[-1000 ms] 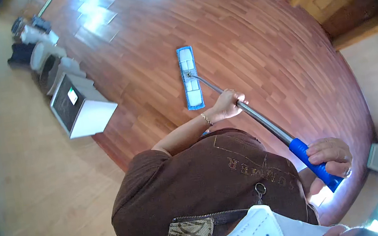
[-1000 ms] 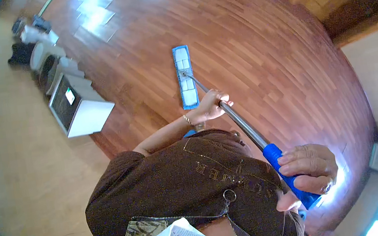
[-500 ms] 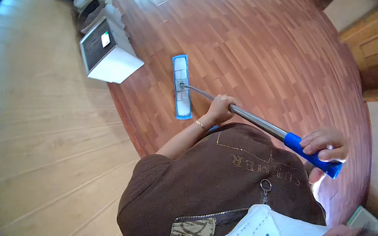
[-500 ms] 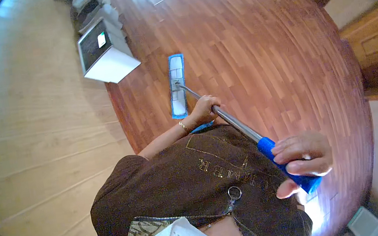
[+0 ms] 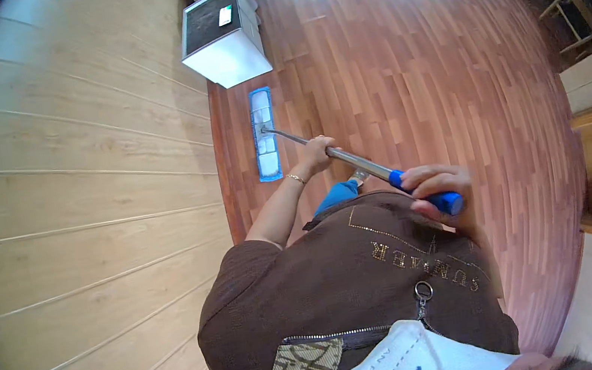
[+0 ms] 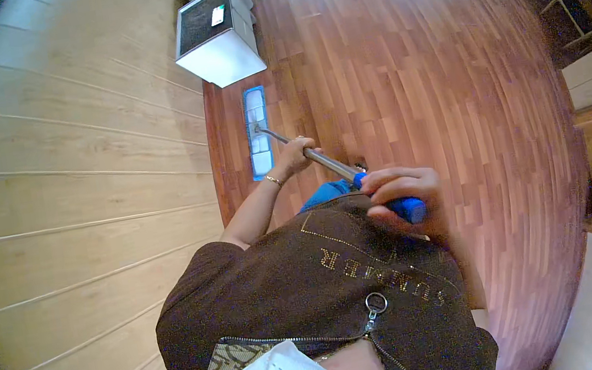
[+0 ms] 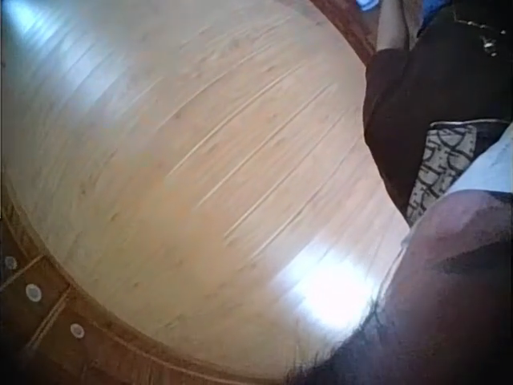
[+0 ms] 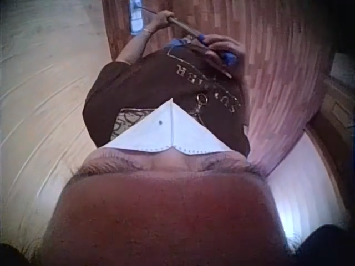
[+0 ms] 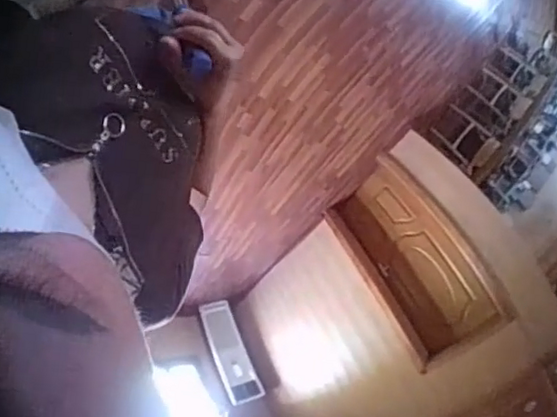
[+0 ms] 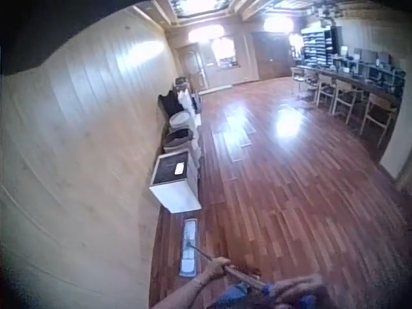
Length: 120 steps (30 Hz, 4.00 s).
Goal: Mopping the wooden floor of a large room using a flat mop.
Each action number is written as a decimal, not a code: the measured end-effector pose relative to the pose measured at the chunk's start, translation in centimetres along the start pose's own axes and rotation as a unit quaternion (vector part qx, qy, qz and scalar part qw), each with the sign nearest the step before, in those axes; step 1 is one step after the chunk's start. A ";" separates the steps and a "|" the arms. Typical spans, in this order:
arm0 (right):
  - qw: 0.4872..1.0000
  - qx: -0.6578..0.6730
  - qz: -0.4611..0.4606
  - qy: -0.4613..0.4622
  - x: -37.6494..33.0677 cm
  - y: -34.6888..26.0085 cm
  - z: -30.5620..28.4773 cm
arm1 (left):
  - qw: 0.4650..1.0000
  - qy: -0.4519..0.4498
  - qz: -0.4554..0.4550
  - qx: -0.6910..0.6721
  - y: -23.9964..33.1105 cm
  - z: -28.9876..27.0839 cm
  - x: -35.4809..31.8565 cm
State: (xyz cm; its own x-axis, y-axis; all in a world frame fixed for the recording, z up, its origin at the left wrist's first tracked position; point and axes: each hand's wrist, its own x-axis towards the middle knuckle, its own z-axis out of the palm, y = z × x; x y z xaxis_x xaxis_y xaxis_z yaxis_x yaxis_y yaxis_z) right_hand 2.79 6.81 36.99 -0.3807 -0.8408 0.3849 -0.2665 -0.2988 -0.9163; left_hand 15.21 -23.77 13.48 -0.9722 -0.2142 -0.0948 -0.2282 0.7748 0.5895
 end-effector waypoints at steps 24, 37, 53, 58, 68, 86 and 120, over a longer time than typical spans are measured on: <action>0.988 -0.027 0.145 0.047 -5.5 1.1 0.7 | 0.997 0.066 -0.022 0.036 -2.8 6.6 0.7; 0.984 -0.034 -0.085 0.154 -15.8 -9.5 -0.6 | 0.944 -0.175 0.257 -0.115 15.6 13.3 5.8; 0.950 -0.246 -0.125 0.144 -16.6 -13.8 2.9 | 0.807 -0.368 0.451 -0.097 24.2 14.9 6.5; 0.961 -0.201 -0.119 0.149 -12.9 -9.0 1.1 | 0.870 -0.317 0.368 -0.082 20.7 12.9 10.8; 0.984 -0.074 -0.030 0.157 -0.5 3.6 1.1 | 0.931 -0.111 0.289 -0.192 0.4 10.2 22.0; 0.978 0.044 0.089 0.185 3.9 6.0 2.5 | 0.986 -0.025 0.165 -0.007 -7.0 3.0 19.8; 0.773 -0.440 0.163 0.427 -2.3 -15.4 19.6 | 0.510 -0.551 0.661 -0.018 26.9 16.8 0.3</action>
State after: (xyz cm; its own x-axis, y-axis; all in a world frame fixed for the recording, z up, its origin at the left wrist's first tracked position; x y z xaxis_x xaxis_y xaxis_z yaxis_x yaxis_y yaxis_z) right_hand 25.10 4.56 48.02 -0.9003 -0.0896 0.4258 -0.3890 0.6042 -0.6954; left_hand 7.85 6.98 15.87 0.2792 0.9599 0.0235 0.6458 -0.2058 0.7353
